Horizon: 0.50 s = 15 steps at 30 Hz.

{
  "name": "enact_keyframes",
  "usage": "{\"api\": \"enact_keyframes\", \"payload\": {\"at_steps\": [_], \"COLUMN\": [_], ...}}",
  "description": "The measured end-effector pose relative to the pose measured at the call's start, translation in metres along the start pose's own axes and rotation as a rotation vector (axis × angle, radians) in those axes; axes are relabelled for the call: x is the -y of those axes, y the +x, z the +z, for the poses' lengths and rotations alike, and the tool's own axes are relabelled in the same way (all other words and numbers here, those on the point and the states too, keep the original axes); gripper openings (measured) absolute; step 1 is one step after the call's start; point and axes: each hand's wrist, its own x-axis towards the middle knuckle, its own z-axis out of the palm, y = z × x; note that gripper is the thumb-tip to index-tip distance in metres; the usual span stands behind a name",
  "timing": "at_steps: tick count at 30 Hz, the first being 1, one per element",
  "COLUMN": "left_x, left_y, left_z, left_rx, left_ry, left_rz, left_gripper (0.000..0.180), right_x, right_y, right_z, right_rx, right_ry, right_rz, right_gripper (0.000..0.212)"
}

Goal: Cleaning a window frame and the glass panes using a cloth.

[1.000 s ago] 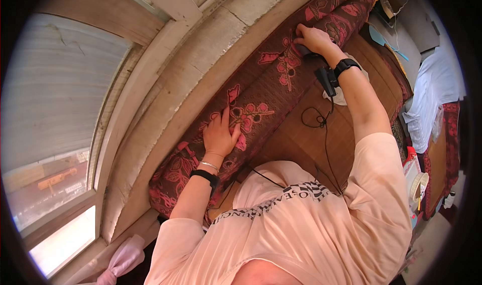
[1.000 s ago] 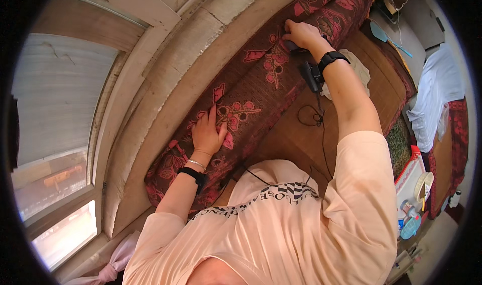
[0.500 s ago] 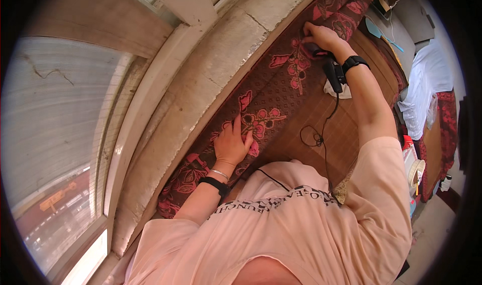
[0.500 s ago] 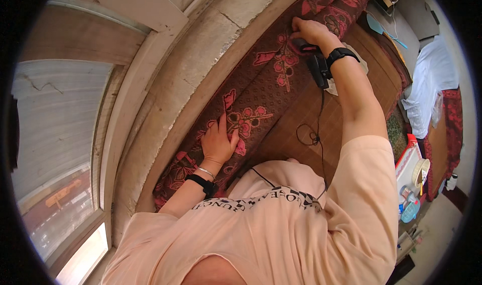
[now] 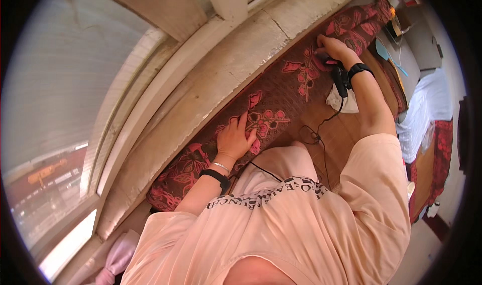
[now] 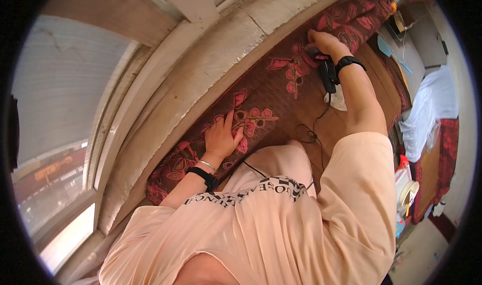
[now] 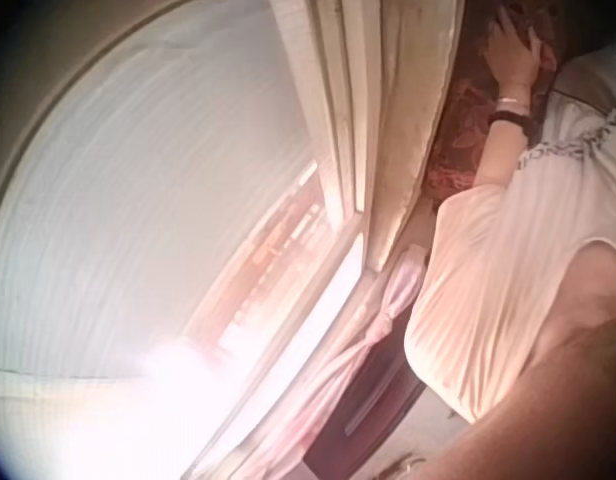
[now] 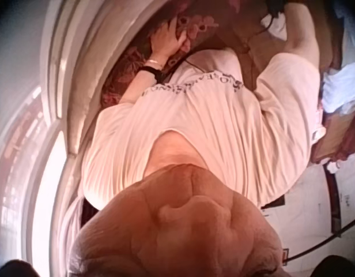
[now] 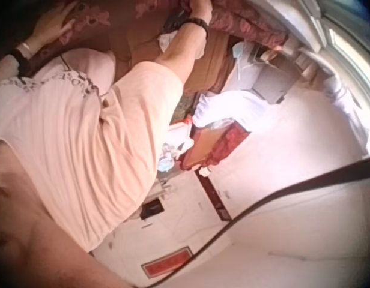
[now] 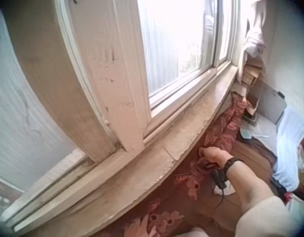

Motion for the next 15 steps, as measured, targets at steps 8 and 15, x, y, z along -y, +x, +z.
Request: {"api": "enact_keyframes", "payload": {"at_steps": [8,15], "left_x": [-0.005,0.0], "left_y": [-0.004,-0.018], "left_z": [-0.004,0.002], "left_rx": [-0.029,-0.147], "left_ry": [0.016,0.107], "left_rz": [-0.031,0.011], "left_gripper": [0.062,0.057], "right_x": [-0.021,-0.007], "right_y": [0.013,0.011], "right_z": [0.011,0.012], "right_rx": [0.006,-0.065], "right_ry": [0.039,0.027], "right_rz": [-0.035,-0.109], "right_gripper": [0.044,0.047]}}
